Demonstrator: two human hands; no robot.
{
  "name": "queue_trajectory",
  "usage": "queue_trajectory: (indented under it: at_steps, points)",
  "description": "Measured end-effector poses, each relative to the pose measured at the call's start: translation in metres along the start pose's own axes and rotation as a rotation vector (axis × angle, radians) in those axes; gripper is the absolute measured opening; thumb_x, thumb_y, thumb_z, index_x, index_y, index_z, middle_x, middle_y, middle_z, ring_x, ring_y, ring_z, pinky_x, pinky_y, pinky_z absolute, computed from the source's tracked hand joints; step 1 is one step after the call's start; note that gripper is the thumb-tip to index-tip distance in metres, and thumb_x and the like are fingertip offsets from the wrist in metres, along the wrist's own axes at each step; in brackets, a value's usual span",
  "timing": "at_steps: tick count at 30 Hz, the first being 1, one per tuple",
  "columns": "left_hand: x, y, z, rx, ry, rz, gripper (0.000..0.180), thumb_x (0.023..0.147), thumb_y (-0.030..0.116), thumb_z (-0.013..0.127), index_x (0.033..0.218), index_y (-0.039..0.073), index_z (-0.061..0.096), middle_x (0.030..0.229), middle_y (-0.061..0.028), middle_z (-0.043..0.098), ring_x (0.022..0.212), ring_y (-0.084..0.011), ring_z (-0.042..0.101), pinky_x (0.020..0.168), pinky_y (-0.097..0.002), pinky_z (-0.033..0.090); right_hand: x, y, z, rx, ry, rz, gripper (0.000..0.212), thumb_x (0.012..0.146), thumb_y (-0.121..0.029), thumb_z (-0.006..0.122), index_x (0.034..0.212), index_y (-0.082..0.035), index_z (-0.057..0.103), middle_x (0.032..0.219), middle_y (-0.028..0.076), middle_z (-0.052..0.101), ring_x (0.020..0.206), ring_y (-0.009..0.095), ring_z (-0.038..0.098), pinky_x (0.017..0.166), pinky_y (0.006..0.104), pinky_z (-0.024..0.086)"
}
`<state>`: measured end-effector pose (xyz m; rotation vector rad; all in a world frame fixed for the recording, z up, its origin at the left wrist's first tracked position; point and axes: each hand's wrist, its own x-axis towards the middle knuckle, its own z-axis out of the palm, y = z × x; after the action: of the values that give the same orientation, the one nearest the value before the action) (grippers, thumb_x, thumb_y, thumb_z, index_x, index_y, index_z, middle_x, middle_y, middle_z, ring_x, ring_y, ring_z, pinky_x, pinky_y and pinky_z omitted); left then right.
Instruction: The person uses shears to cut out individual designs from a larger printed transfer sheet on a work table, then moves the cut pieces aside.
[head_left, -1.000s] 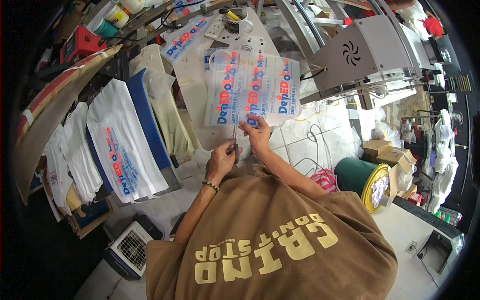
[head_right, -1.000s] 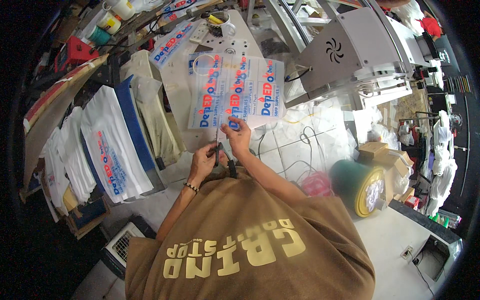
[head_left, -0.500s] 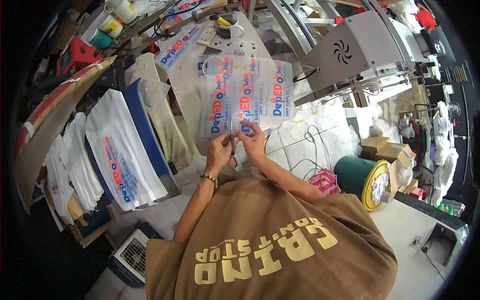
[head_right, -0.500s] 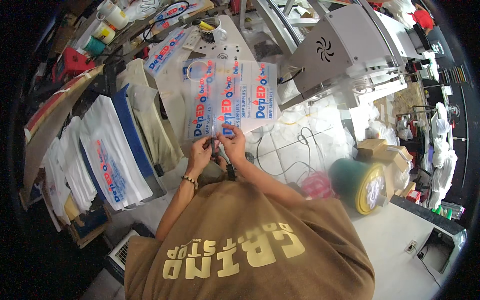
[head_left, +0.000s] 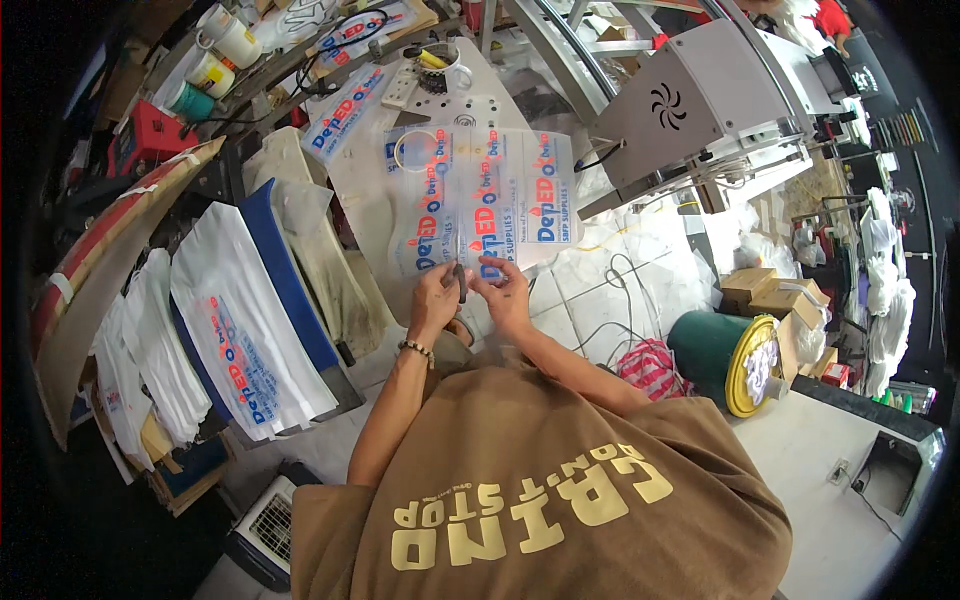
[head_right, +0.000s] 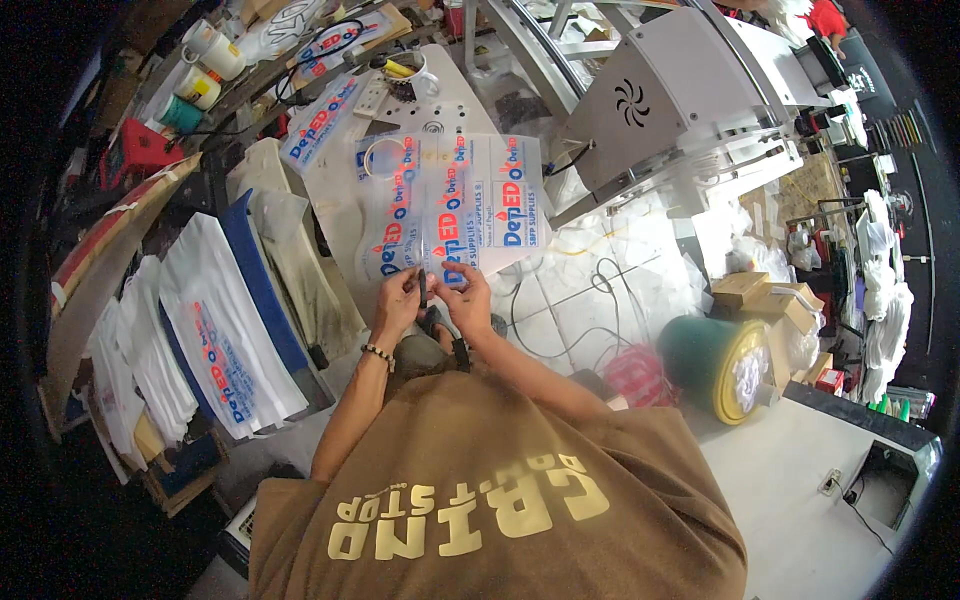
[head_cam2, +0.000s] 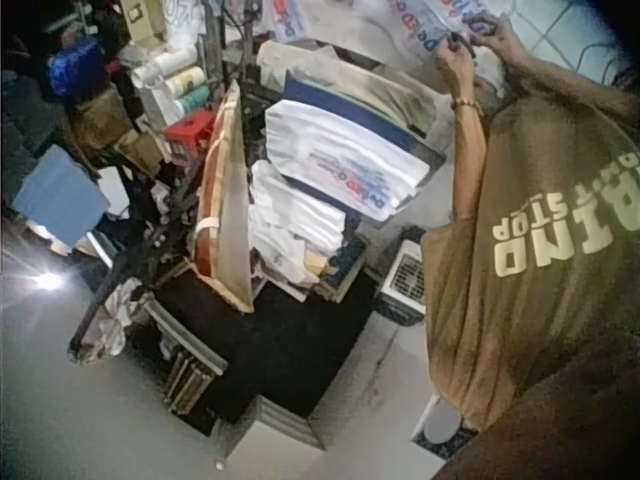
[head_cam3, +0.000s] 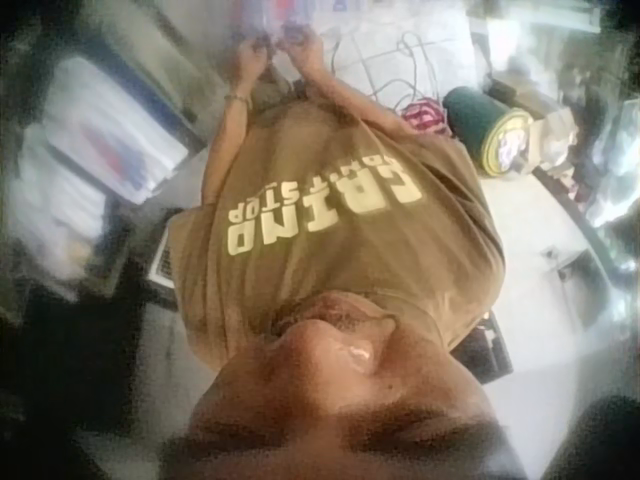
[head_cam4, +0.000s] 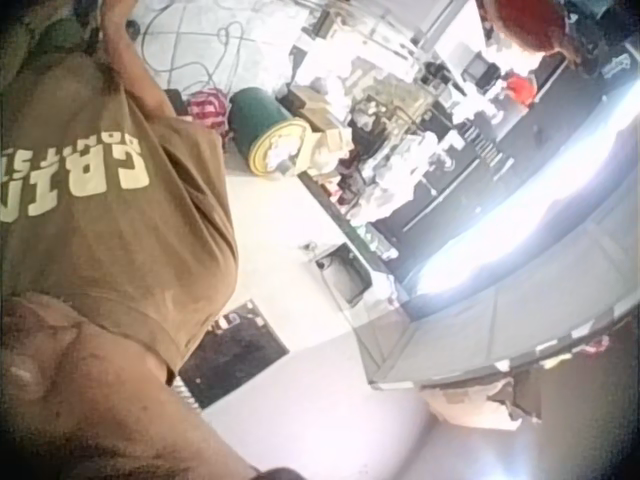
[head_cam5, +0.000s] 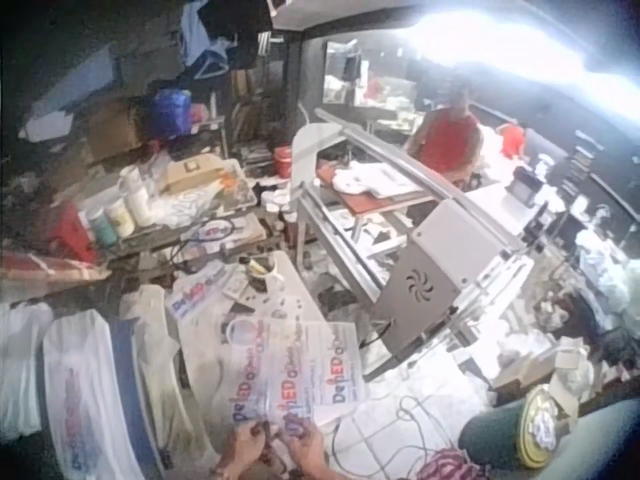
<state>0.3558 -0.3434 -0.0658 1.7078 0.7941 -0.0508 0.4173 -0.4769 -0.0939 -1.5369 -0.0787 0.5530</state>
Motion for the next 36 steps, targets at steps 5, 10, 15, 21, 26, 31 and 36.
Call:
queue_trajectory:
  at_steps: [5, 10, 15, 21, 26, 31, 36]
  points:
    - [0.009, 0.012, 0.005, -0.021, -0.017, 0.002, 0.037, 0.092, 0.028, 0.068, 0.118, 0.002, 0.065, 0.09, -0.004, 0.072, 0.073, -0.0105, 0.069, 0.05, -0.0233, 0.051, 0.004, 0.001, -0.008, -0.043, 0.017, 0.021, 0.048, 0.082, -0.008, 0.076, 0.123, 0.006, 0.056, 0.09, 0.012, 0.071, 0.081, 0.014, 0.068, 0.069, 0.024, 0.052]
    - [0.029, 0.026, 0.008, -0.048, 0.014, -0.026, 0.038, 0.091, 0.028, 0.069, 0.119, 0.002, 0.065, 0.091, -0.0051, 0.072, 0.071, -0.0094, 0.066, 0.05, -0.024, 0.052, -0.005, 0.0, -0.015, -0.041, 0.0, -0.031, 0.044, 0.082, -0.008, 0.077, 0.12, 0.005, 0.059, 0.092, 0.009, 0.069, 0.082, 0.013, 0.066, 0.069, 0.0249, 0.052]
    - [0.056, 0.031, 0.006, -0.069, 0.035, 0.023, 0.038, 0.09, 0.027, 0.07, 0.119, 0.002, 0.065, 0.092, -0.0058, 0.072, 0.075, -0.0095, 0.065, 0.05, -0.0251, 0.053, -0.014, -0.004, -0.014, -0.041, 0.009, -0.063, 0.041, 0.081, -0.007, 0.077, 0.117, 0.004, 0.062, 0.098, 0.008, 0.066, 0.082, 0.012, 0.063, 0.072, 0.0263, 0.052]
    - [0.075, 0.056, 0.01, -0.065, 0.036, -0.017, 0.036, 0.09, 0.026, 0.07, 0.115, 0.001, 0.066, 0.087, -0.006, 0.072, 0.072, -0.0091, 0.065, 0.049, -0.0247, 0.052, -0.012, 0.002, -0.024, -0.016, 0.06, -0.07, 0.04, 0.079, -0.01, 0.078, 0.114, 0.004, 0.064, 0.106, 0.013, 0.065, 0.082, 0.017, 0.064, 0.071, 0.0302, 0.054]
    - [0.096, 0.042, 0.011, 0.053, -0.042, 0.018, 0.032, 0.087, 0.023, 0.073, 0.11, 0.0, 0.068, 0.078, -0.0046, 0.071, 0.067, -0.0085, 0.066, 0.046, -0.0234, 0.049, -0.017, -0.014, -0.03, -0.086, 0.057, 0.051, 0.04, 0.08, -0.007, 0.077, 0.116, 0.003, 0.063, 0.1, 0.013, 0.067, 0.081, 0.018, 0.067, 0.072, 0.029, 0.055]
    - [0.095, 0.015, 0.019, 0.208, 0.042, 0.149, 0.03, 0.081, 0.017, 0.074, 0.107, 0.004, 0.07, 0.074, -0.0065, 0.071, 0.066, -0.0129, 0.067, 0.053, -0.0285, 0.052, -0.029, -0.006, -0.028, 0.066, 0.024, 0.127, 0.039, 0.079, -0.008, 0.078, 0.115, 0.001, 0.063, 0.095, 0.01, 0.066, 0.08, 0.015, 0.065, 0.072, 0.0274, 0.053]
    - [0.037, 0.029, 0.043, 0.199, 0.149, 0.293, 0.035, 0.074, 0.014, 0.075, 0.109, 0.012, 0.071, 0.078, -0.0091, 0.071, 0.07, -0.0169, 0.068, 0.065, -0.0323, 0.054, -0.04, -0.004, -0.056, 0.158, -0.058, 0.351, 0.026, 0.084, -0.009, 0.074, 0.107, -0.003, 0.064, 0.099, 0.008, 0.062, 0.082, 0.015, 0.061, 0.072, 0.0291, 0.052]
